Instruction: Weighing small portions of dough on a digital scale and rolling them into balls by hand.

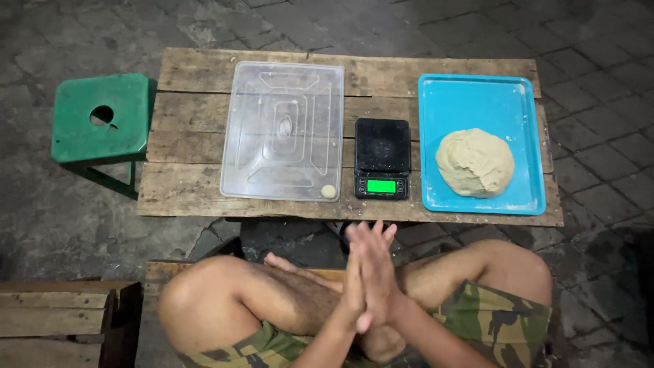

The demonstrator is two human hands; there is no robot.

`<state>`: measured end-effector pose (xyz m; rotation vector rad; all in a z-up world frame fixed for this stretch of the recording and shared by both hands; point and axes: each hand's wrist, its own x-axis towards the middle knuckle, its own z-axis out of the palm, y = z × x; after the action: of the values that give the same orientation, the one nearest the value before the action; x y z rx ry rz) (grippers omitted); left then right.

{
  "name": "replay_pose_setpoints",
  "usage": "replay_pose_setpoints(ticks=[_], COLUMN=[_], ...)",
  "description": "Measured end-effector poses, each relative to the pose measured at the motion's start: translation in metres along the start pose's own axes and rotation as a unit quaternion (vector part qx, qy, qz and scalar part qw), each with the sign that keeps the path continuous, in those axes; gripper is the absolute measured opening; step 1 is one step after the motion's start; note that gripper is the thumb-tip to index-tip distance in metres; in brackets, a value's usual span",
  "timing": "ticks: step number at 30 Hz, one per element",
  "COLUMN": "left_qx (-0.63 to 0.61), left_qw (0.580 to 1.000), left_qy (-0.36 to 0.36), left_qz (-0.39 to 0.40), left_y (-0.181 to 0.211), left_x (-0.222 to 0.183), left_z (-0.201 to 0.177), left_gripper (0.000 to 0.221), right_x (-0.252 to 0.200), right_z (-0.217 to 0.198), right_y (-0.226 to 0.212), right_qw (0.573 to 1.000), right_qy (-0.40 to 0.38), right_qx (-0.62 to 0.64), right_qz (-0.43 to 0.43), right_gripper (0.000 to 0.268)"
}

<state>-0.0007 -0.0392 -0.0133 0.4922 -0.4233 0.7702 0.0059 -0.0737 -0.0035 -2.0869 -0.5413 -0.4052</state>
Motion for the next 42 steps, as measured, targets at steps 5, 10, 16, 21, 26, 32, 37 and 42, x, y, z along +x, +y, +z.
replay_pose_setpoints(ticks=[5, 10, 16, 21, 26, 32, 37, 42], left_qx=[-0.050, -0.103, -0.053, -0.020, -0.081, -0.061, -0.060, 0.104], left_qw=[0.882, 0.862, 0.857, 0.849, 0.863, 0.862, 0.863, 0.905], left_qy=[0.043, 0.125, 0.105, 0.089, 0.010, 0.050, 0.072, -0.056], left_qz=[-0.466, -0.481, -0.501, -0.521, -0.499, -0.500, -0.496, -0.410], left_y=[0.034, 0.019, 0.004, 0.000, 0.022, 0.020, 0.019, 0.012], left_x=[0.044, 0.036, 0.033, 0.016, 0.028, 0.034, 0.030, 0.003], left_z=[-0.017, -0.037, -0.041, -0.042, -0.019, -0.015, -0.023, -0.037], left_gripper=[0.096, 0.094, 0.094, 0.093, 0.100, 0.089, 0.088, 0.083], right_x=[-0.009, -0.008, -0.011, -0.016, -0.016, -0.005, -0.006, 0.000], right_z=[0.004, 0.012, 0.024, 0.009, 0.007, 0.001, 0.003, 0.006], right_y=[-0.006, -0.003, 0.011, -0.028, -0.017, -0.003, 0.000, 0.005], right_qw=[0.999, 0.995, 0.987, 0.995, 0.996, 0.997, 0.998, 0.999], right_qy=[-0.029, -0.044, 0.066, 0.027, 0.008, 0.018, 0.021, 0.022], right_qx=[0.013, 0.043, 0.148, 0.050, 0.018, 0.065, 0.051, 0.031], right_qz=[-0.040, -0.080, 0.018, -0.083, -0.083, -0.044, -0.036, -0.030], right_gripper=[0.106, 0.111, 0.104, 0.084, 0.088, 0.092, 0.097, 0.103])
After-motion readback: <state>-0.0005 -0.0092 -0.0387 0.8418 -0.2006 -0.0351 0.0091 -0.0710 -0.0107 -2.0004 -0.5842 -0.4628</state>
